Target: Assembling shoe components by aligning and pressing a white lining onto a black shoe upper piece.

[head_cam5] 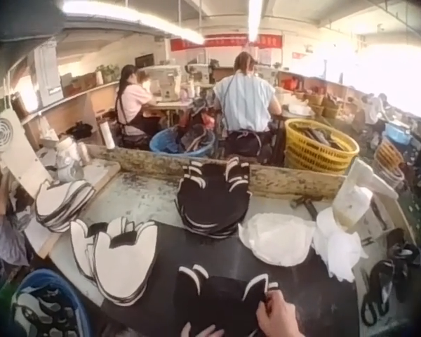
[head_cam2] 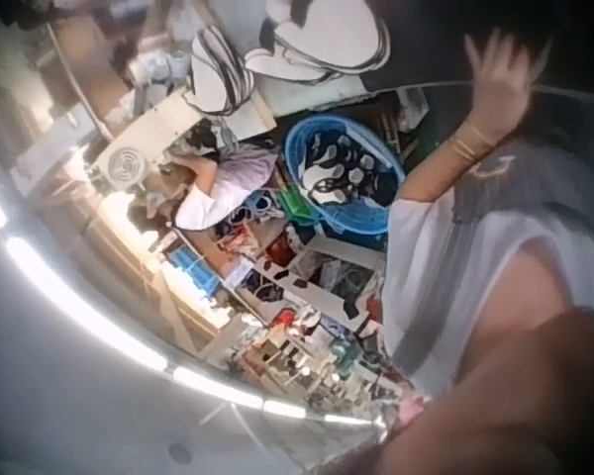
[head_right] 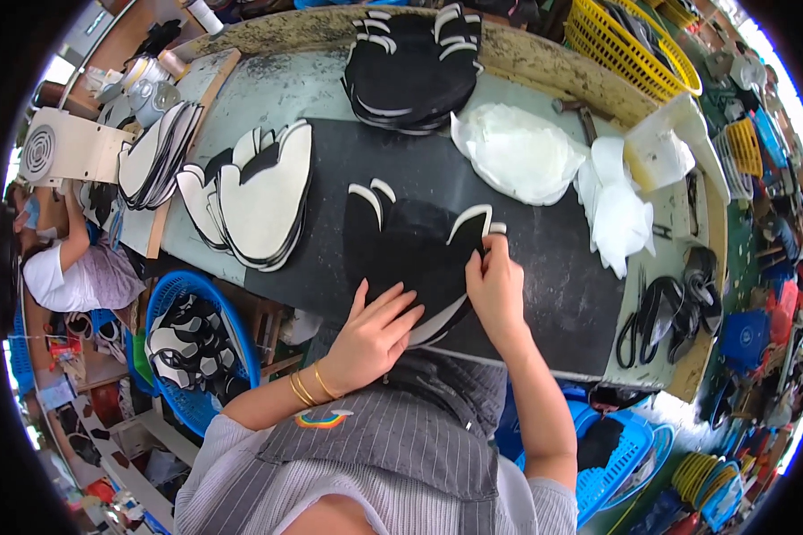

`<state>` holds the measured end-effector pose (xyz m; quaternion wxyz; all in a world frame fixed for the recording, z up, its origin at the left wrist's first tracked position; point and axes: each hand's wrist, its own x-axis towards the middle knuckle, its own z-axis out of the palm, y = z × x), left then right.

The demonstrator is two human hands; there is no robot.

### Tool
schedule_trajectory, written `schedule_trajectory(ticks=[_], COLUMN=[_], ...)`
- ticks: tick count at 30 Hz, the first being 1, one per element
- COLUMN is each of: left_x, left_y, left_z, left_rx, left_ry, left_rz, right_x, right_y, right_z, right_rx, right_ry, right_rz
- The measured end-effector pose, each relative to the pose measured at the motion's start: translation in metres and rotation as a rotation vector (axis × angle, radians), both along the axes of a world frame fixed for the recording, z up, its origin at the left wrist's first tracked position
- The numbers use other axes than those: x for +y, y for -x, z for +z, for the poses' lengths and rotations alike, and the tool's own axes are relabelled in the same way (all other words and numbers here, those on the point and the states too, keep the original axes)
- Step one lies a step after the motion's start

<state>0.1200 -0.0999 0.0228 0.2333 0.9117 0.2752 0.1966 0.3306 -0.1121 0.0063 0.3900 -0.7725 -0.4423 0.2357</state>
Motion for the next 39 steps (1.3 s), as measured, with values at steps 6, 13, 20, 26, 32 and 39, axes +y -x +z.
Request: schedule_trajectory(ticks=[6,13,20,26,32,39], left_x=[-0.001,0.019,0.059,0.061,0.099,0.114], left_y=[-0.004,0.010,0.038,0.054,0.045,0.030], left_z=[0.000,0.008,-0.003,-0.006,0.001,-0.016], left_rx=[0.021,-0.057,-0.073,-0.010,-0.248,0.016], left_ry=[0.004,0.047,0.122,0.023,0.518,0.437], left_rz=[0.020,0.015,-0.083,-0.205,-0.113,-0.092], right_x=[-0.019,-0.020,-0.018,-0.021,0.020,0.046], right_y=[-0.016,0.002,-0.007,-0.008,-0.012,0.046], right_z=[0.029,0.027,0.024,0.024,0.033,0.003], right_rx=[-0.478,-0.438,0.007,-0.160,0.058,-0.380], right_ry=[-0.056,-0.186,-0.098,-0.164,-0.177,-0.250], right_rz=[0.205,0.963,0.819,1.015,1.069,1.309])
